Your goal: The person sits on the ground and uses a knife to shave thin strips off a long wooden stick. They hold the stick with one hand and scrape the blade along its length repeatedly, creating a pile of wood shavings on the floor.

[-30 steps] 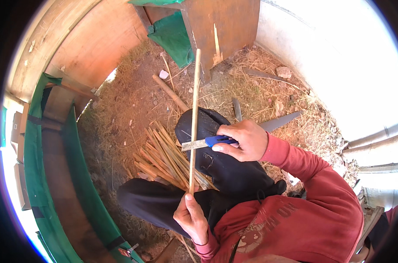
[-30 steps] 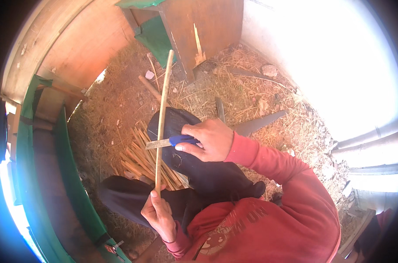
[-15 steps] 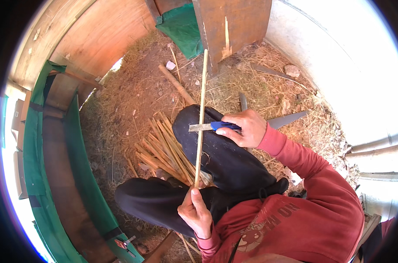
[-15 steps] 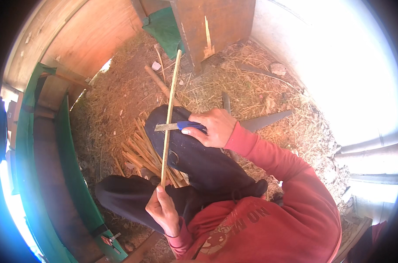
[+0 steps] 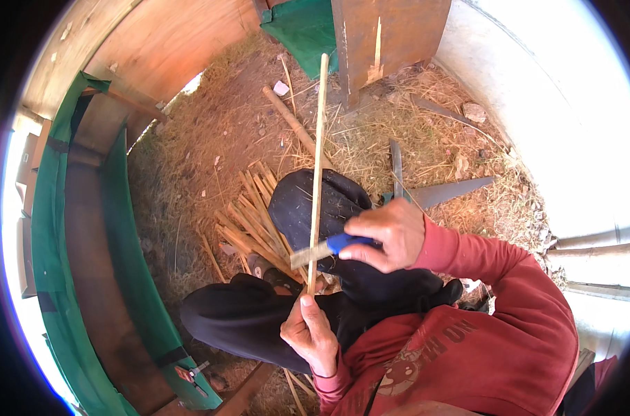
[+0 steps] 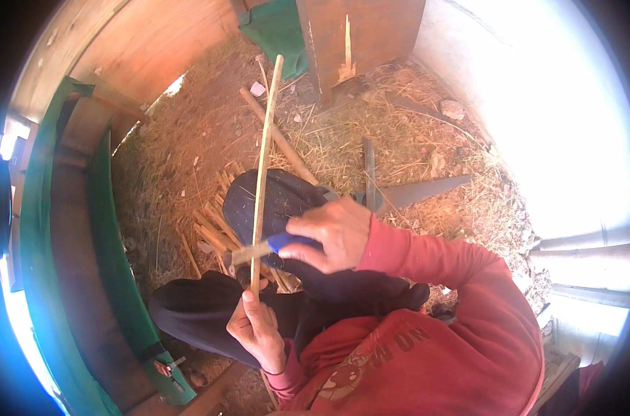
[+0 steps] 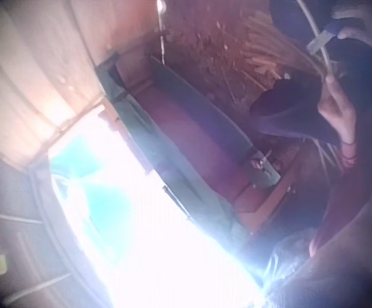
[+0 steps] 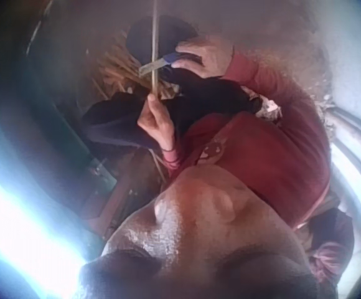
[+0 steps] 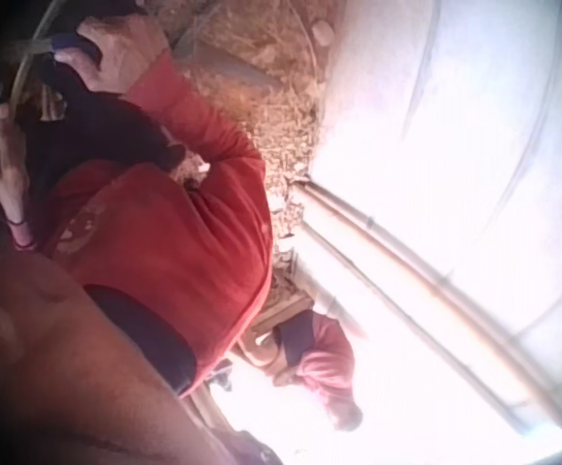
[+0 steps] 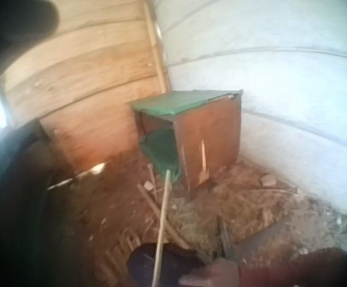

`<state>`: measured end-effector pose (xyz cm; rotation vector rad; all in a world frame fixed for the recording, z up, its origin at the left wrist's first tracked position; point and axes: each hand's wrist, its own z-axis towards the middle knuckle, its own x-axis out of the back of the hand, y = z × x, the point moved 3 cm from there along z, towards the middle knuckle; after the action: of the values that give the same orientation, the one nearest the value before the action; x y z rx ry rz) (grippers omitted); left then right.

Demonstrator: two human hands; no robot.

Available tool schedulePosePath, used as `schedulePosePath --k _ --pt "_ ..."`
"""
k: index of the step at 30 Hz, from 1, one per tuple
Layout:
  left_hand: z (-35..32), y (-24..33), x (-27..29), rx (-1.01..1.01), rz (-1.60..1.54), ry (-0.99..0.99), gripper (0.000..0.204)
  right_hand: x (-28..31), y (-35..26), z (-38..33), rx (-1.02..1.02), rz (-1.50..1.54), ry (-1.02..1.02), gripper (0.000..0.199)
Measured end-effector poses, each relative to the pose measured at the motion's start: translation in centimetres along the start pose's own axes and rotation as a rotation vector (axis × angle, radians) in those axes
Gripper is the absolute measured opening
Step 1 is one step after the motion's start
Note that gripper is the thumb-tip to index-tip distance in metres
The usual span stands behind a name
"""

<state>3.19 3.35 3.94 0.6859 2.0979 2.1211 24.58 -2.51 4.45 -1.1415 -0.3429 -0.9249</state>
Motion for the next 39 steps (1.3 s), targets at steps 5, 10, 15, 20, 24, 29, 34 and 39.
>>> schedulePosePath --k 5,10,15,20,24,29,34,39 --pt "0.6 -1.0 0.5 -0.093 0.015 0.038 0.045 0.2 4.8 3.1 -0.162 -0.118 0.115 0.028" --pt "0.8 -0.6 0.5 0.018 -0.110 0.039 0.040 -1.0 1.2 2.8 0.068 0.077 0.052 0.029" --pt "1.2 -1.0 0.7 0.038 -0.108 0.029 0.040 0.2 5.5 5.6 -0.087 -0.115 0.157 0.026" --pt "2.1 -0.4 -0.2 0.069 -0.116 0.030 0.038 -1.4 -0.8 2.9 0.047 0.059 -0.097 0.028" --pt "2.6 -0.5 -0.9 -0.010 0.049 0.006 0.034 -1.8 -1.5 1.8 -0.026 0.043 -0.122 0.031" --pt "3.1 -0.1 -1.4 0.000 0.077 -0.020 0.036 -1.9 0.1 1.8 0.031 -0.029 -0.054 0.031" --pt "3.1 0.0 -2.2 0.018 0.049 -0.010 0.037 -1.8 1.2 1.8 0.103 -0.066 0.019 0.034" --pt "3.0 0.5 -2.5 -0.026 0.071 0.007 0.036 -0.7 3.4 2.6 0.101 -0.196 0.120 0.034"
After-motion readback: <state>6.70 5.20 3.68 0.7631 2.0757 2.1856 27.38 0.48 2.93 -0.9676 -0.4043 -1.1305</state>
